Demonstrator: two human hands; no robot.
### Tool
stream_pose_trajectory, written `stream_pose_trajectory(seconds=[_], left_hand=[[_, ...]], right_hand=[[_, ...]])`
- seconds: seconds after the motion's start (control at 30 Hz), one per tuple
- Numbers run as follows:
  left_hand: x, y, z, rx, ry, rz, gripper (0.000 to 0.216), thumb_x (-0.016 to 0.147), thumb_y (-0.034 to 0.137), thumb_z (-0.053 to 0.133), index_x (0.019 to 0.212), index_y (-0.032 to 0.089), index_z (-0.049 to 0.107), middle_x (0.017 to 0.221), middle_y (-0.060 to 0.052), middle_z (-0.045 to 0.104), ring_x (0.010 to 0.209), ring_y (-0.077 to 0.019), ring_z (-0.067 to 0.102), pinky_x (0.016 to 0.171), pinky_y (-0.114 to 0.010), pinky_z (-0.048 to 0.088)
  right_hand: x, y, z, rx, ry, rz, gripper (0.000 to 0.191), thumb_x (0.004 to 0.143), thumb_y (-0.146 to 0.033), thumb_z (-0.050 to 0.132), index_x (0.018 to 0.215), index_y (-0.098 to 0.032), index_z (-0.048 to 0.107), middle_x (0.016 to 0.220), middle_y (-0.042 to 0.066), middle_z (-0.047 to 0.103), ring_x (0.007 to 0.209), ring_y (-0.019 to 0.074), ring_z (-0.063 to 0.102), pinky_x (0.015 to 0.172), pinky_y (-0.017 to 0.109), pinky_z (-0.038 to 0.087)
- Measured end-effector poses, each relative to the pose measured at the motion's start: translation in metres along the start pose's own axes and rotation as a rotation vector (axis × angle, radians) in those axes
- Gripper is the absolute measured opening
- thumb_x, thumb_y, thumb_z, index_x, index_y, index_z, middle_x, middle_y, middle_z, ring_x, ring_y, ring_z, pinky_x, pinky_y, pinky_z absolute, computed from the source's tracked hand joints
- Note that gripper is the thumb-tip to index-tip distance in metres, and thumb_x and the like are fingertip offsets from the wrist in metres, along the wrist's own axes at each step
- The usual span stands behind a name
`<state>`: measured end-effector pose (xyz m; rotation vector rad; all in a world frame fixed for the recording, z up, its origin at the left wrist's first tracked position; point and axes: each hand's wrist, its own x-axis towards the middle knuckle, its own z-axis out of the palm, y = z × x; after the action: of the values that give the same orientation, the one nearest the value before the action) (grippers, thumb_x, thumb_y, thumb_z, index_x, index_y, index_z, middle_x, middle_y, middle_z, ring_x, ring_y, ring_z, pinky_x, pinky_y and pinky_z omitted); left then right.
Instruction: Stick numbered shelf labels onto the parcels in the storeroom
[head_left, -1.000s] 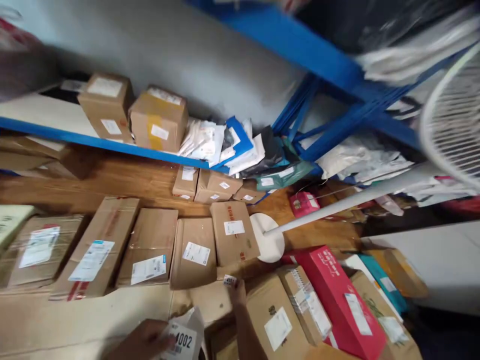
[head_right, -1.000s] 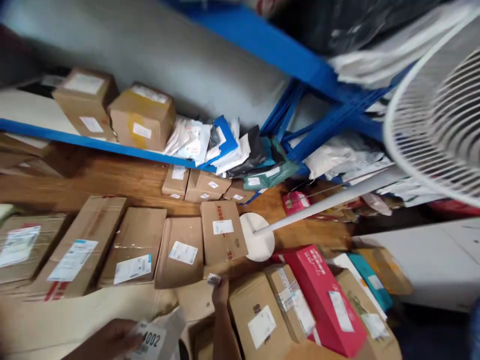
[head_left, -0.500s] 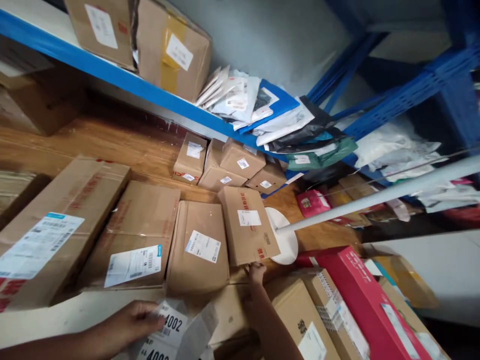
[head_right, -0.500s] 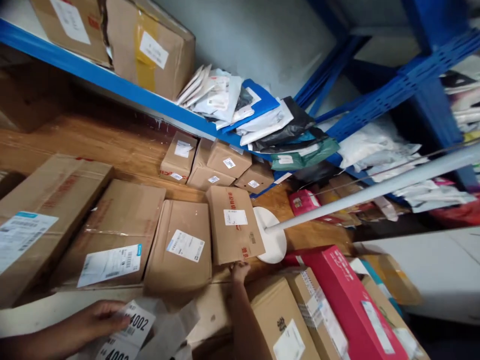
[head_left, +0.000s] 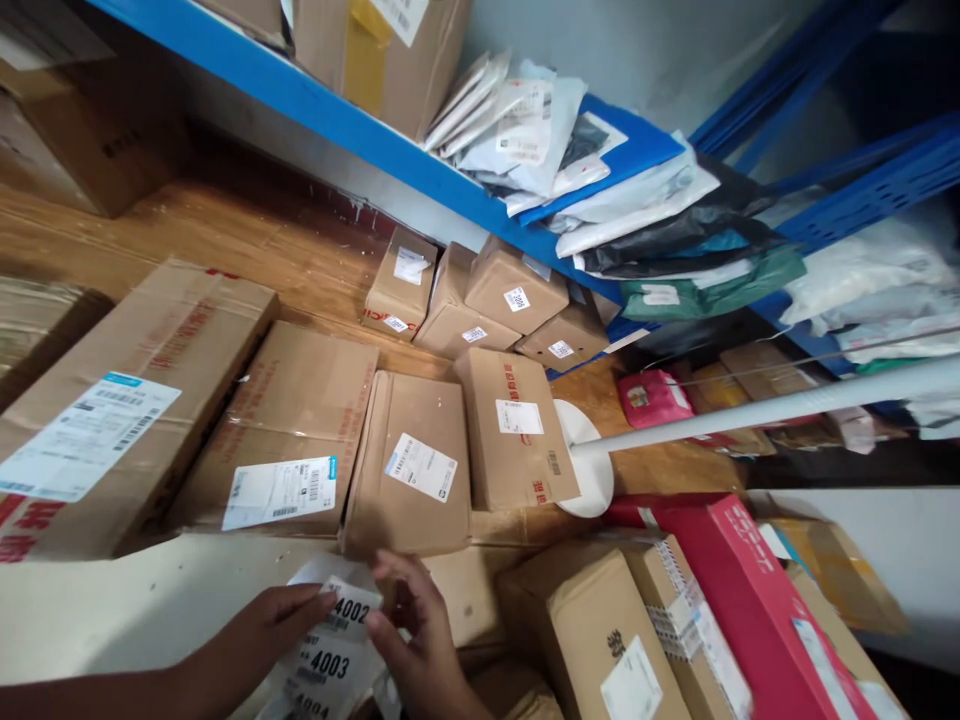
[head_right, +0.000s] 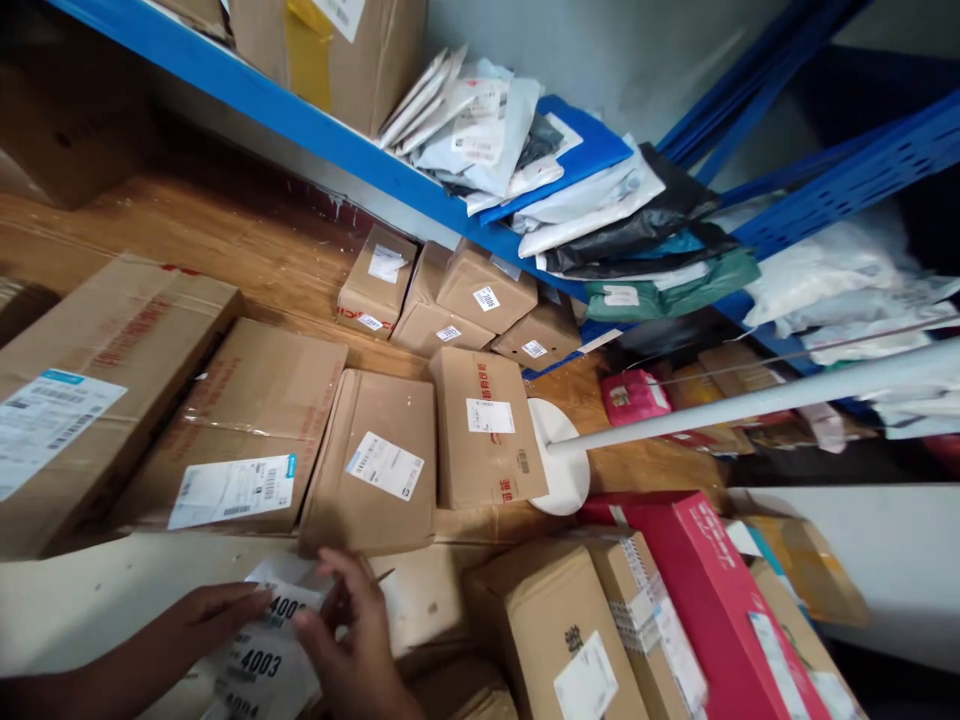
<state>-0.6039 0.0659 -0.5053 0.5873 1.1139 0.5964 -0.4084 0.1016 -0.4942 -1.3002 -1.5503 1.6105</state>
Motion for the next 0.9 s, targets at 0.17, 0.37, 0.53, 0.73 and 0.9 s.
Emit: stream_pose_trajectory(seconds=[0.17,0.37,0.53,0.73,0.9], left_hand=[[0.010,0.000,0.017,0.095,0.129,0.114,0.043,0.068,0.057,0.059,0.085,0.018,0.067,0.085,-0.003,0.070,0.088,-0.0236,0.061,0.077,-0.029,0.046],[0.014,0.004,0.014,0.388,0.214,0.046,0.039,0.069,0.057,0.046,0.063,0.019,0.052,0.061,0.000,0.057,0.064,-0.0182,0.053,0.058,-0.026,0.039],[0.021,0.002,0.007,0.379,0.119,0.065,0.040,0.074,0.056,0.045,0.072,0.017,0.057,0.067,-0.001,0.062,0.066,-0.0183,0.057,0.061,-0.026,0.041],[0.027,-0.002,0.007,0.134,-0.108,-0.012,0.034,0.060,0.034,0.064,0.088,0.014,0.062,0.076,-0.001,0.067,0.070,-0.0188,0.060,0.064,-0.026,0.044],[0.026,-0.003,0.008,-0.051,-0.149,-0.079,0.040,0.057,0.035,0.072,0.089,0.015,0.060,0.079,-0.002,0.069,0.070,-0.0181,0.062,0.065,-0.027,0.045]], right_hand=[[0.005,-0.003,0.019,-0.028,0.007,0.049,0.015,0.076,-0.034,0.066,0.080,-0.020,0.066,0.074,0.000,0.056,0.063,0.0105,0.048,0.056,0.022,0.036],[0.006,0.026,0.024,0.288,0.025,0.403,0.043,0.052,-0.051,0.080,0.067,-0.019,0.056,0.053,-0.007,0.049,0.047,0.0063,0.036,0.047,0.021,0.029],[0.012,0.028,0.029,0.292,0.052,0.459,0.046,0.048,-0.057,0.078,0.065,-0.019,0.058,0.048,-0.006,0.050,0.040,0.0065,0.036,0.042,0.022,0.029],[0.019,0.025,0.017,0.195,0.192,0.396,0.042,0.055,-0.057,0.072,0.067,-0.018,0.062,0.043,-0.007,0.045,0.039,0.0066,0.034,0.040,0.022,0.025],[0.017,0.023,0.012,0.166,0.178,0.347,0.038,0.061,-0.055,0.068,0.066,-0.018,0.063,0.046,-0.006,0.047,0.044,0.0083,0.038,0.042,0.023,0.028]])
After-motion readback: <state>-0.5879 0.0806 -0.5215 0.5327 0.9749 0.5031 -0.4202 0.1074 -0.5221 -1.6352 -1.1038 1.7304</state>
